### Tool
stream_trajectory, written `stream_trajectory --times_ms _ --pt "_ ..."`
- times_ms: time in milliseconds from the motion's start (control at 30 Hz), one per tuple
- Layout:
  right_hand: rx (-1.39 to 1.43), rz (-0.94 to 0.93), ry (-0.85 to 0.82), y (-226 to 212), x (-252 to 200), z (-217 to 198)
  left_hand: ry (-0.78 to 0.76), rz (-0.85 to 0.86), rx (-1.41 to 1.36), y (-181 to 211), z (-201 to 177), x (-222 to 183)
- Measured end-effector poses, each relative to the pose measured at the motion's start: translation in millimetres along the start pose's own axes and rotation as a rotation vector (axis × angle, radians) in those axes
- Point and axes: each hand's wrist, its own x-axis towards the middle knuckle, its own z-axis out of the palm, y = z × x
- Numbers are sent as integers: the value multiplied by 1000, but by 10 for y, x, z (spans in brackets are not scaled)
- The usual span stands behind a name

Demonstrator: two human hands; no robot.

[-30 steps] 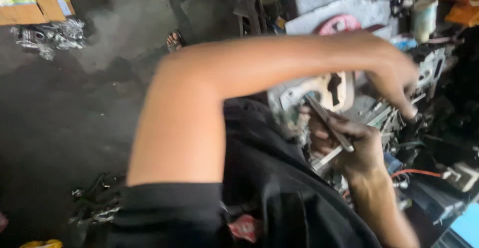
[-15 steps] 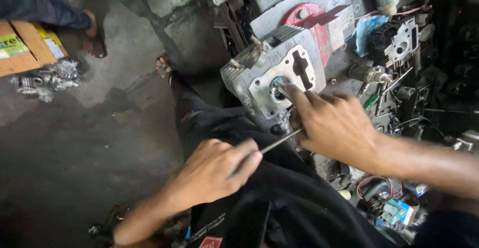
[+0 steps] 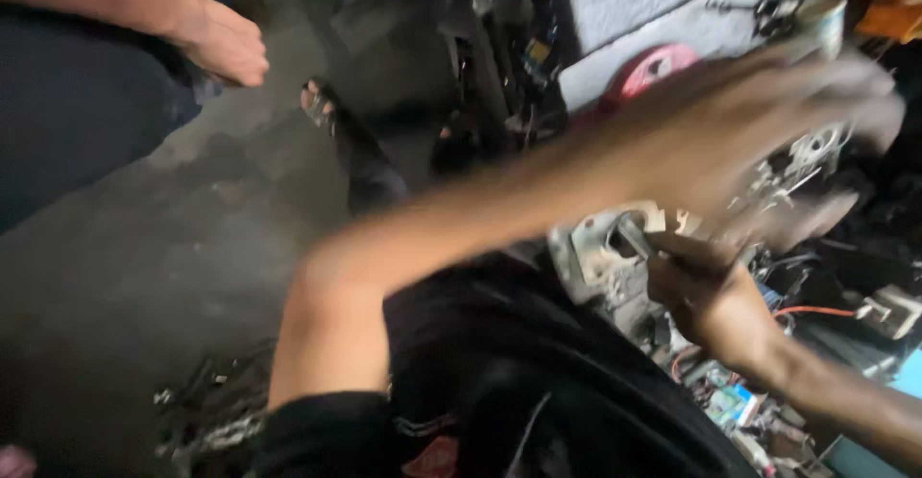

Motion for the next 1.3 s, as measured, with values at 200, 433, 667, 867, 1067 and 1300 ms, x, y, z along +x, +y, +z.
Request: stream_trajectory --times_ms 200,433,667,867,1067,1300 --pt "1368 -105 -483 33 -79 84 -1618 -639 -275 -301 1009 415" --pt "612 -643 509 437 -383 -245 -986 -688 314 837 -445 472" --pt "-1208 -916 378 -54 -491 -180 -677 -538 460 2067 -393 -579" --pt "-1320 -285 46 -432 -241 -1 -194 -758 245 2065 -873 -1201" --pt "-1415 76 -179 -440 -89 32 214 -283 92 1319 -470 -1391" --pt "359 -70 88 66 -153 150 -863 -622 -118 98 251 244"
